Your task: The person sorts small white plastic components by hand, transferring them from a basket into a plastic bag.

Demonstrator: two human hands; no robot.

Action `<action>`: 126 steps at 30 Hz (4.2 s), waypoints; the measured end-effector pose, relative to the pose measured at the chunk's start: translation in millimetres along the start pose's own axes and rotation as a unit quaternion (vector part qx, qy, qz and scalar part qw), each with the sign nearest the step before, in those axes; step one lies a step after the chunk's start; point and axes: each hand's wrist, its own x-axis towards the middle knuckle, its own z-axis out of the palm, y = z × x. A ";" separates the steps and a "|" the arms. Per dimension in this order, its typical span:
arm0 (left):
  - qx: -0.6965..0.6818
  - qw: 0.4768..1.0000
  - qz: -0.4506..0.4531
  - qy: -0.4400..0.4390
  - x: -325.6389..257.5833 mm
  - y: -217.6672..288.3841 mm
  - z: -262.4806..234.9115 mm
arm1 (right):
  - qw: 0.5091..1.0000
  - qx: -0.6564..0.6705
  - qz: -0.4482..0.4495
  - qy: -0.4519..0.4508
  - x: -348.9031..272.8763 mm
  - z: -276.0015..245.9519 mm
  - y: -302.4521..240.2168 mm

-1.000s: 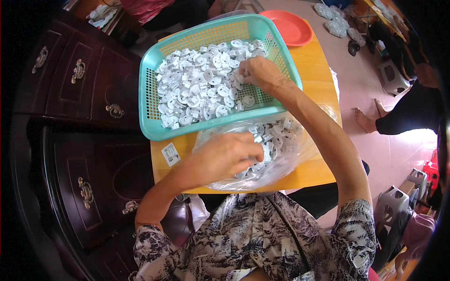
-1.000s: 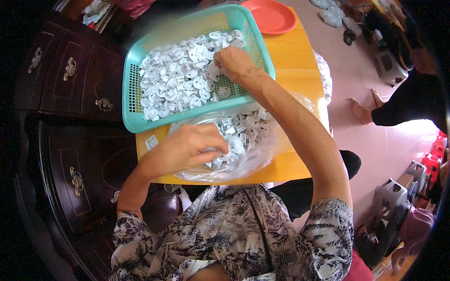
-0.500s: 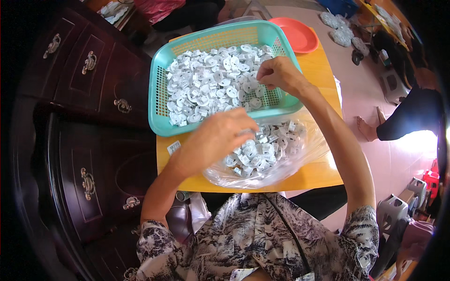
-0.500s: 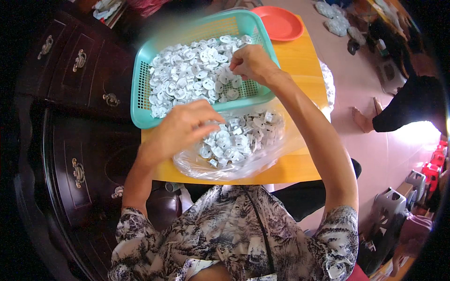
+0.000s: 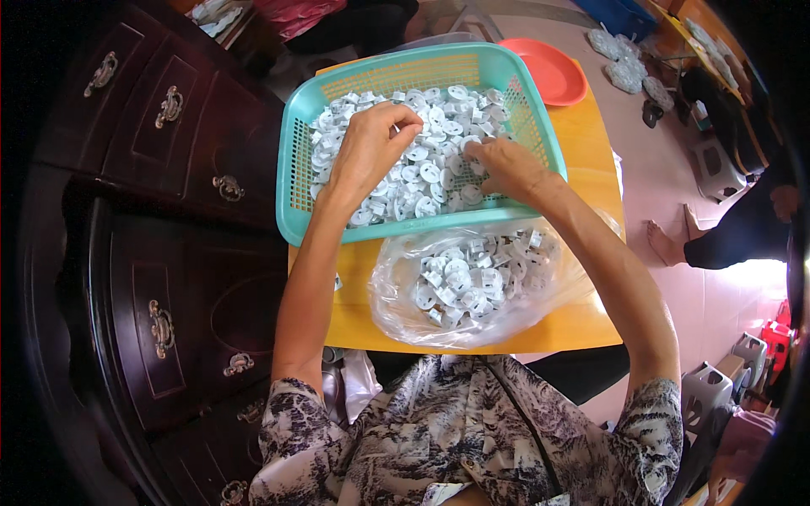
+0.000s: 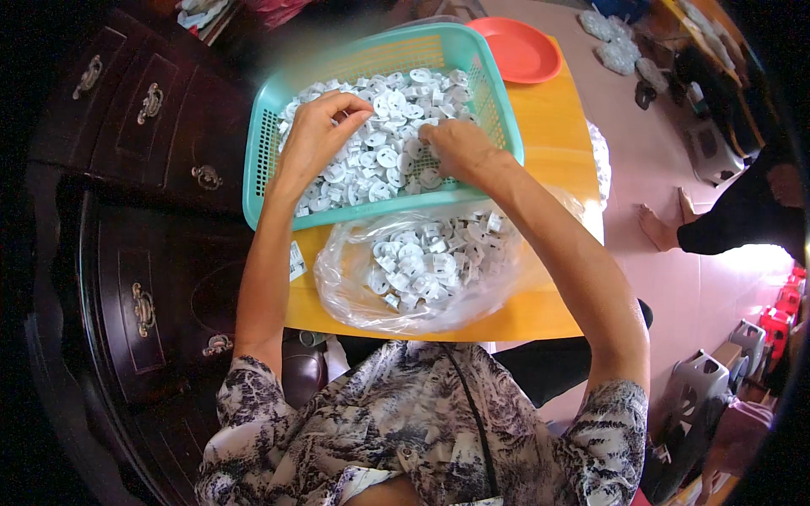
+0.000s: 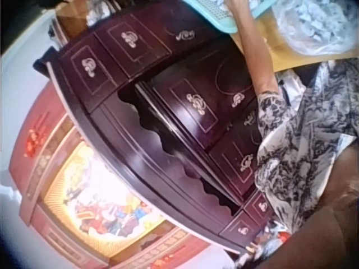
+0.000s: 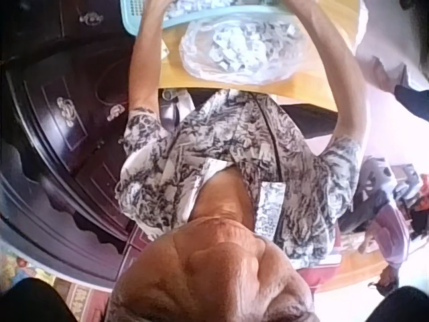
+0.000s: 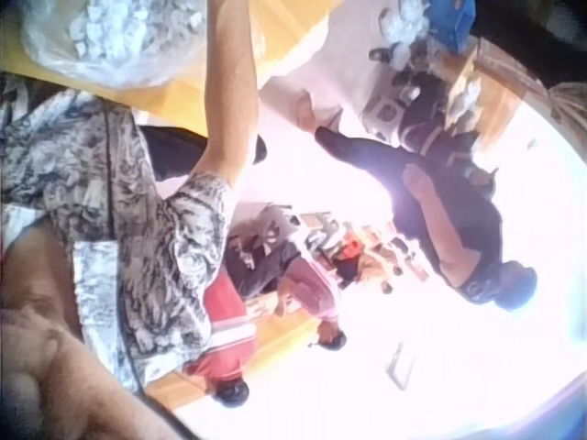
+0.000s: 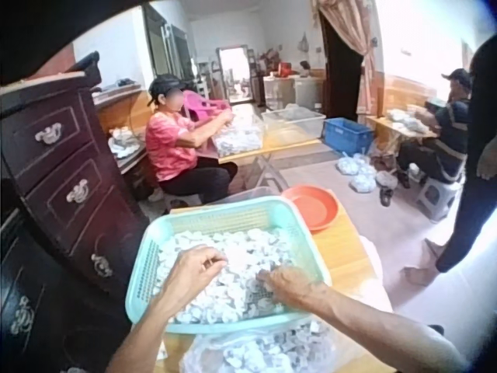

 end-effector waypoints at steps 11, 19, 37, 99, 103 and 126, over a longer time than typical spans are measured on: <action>0.022 0.998 -0.003 0.053 -5.4 -31.8 17.9 | 0.990 0.123 0.050 0.052 -16.0 -40.7 -17.7; 0.138 0.990 0.041 -0.004 -11.3 -40.3 26.2 | 0.963 0.261 -0.032 -0.067 -100.9 -69.0 -111.0; 0.106 0.993 0.043 0.015 2.7 -48.1 36.7 | 0.993 0.019 -0.027 0.114 -48.4 -61.8 -29.1; 0.154 0.983 -0.070 -0.069 -67.0 -8.2 -51.6 | 0.966 0.218 0.070 -0.120 -129.0 -44.4 -100.5; 0.144 0.983 -0.079 -0.078 -66.1 -13.0 -40.7 | 0.978 0.176 0.028 -0.104 -124.2 -43.0 -103.5; 0.033 0.996 -0.078 -0.006 -49.4 -36.2 -8.6 | 0.995 -0.020 0.099 -0.013 4.4 -14.5 7.4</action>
